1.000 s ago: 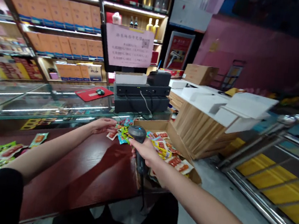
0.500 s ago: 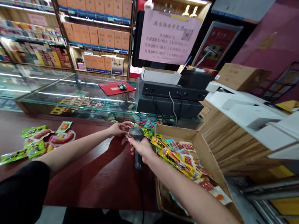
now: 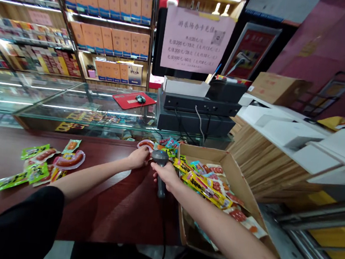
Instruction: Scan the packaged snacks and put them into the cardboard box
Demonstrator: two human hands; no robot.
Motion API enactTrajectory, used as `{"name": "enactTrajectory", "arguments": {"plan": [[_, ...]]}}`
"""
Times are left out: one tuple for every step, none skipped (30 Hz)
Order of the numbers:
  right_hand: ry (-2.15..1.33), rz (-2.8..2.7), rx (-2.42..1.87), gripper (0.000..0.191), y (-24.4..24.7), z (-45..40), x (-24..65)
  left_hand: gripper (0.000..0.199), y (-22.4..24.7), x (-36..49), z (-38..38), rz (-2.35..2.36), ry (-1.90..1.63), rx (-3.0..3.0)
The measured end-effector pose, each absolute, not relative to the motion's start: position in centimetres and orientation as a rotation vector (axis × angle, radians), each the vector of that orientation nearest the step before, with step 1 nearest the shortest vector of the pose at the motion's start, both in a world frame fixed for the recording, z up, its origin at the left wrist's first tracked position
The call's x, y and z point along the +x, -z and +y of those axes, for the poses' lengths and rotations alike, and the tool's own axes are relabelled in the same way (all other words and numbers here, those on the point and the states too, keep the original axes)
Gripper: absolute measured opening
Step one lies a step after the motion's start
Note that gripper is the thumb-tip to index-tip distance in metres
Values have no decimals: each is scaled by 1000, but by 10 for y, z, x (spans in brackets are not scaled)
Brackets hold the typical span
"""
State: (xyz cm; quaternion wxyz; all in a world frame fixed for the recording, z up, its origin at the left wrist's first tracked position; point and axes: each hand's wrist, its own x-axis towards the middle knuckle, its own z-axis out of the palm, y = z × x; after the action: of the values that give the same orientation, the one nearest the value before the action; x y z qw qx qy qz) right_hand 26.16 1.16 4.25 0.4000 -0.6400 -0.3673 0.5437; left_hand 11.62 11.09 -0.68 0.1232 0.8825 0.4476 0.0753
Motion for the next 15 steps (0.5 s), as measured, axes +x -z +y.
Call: {"name": "enactTrajectory", "arguments": {"plan": [[-1373, -928, -1620, 14, -43, 10, 262, 28, 5, 111, 111, 1292, -210, 2581], [-1372, -929, -1620, 15, -44, 7, 263, 25, 3, 105, 111, 1285, -219, 2562], [-1371, -932, -1618, 15, -46, 4, 263, 23, 1, 98, 111, 1285, -246, 2508], [-1373, -937, -1613, 15, -47, 1, 262, 20, -1, 90, 110, 1292, -281, 2407], [-1378, -944, -1606, 15, -49, -4, 261, 17, -3, 82, 110, 1305, -315, 2254], [-1386, -955, -1596, 15, -51, -8, 260, 15, -5, 74, 108, 1308, -344, 2061], [-1395, -970, -1587, 15, -53, -14, 258, 14, -6, 66, 105, 1298, -367, 1851], [-1407, -986, -1581, 16, -55, -20, 256, 16, -7, 58, 102, 1271, -387, 1647], [-1423, -1001, -1578, 17, -56, -26, 253, 21, -7, 51, 98, 1231, -404, 1466], [-1442, -1013, -1577, 19, -57, -32, 251, 27, -6, 44, 93, 1186, -416, 1318], [-1463, -1023, -1578, 21, -57, -39, 249, 32, -6, 38, 88, 1146, -419, 1206], [-1485, -1032, -1579, 23, -57, -46, 248, 36, -5, 33, 82, 1113, -413, 1122], [-1509, -1044, -1581, 24, -56, -53, 246, 38, -4, 29, 76, 1089, -401, 1061], [-1529, -1062, -1583, 24, -55, -60, 246, 39, -3, 26, 71, 1070, -383, 1015], [-1541, -1088, -1588, 24, -54, -68, 245, 38, -2, 24, 65, 1060, -367, 984]]}}
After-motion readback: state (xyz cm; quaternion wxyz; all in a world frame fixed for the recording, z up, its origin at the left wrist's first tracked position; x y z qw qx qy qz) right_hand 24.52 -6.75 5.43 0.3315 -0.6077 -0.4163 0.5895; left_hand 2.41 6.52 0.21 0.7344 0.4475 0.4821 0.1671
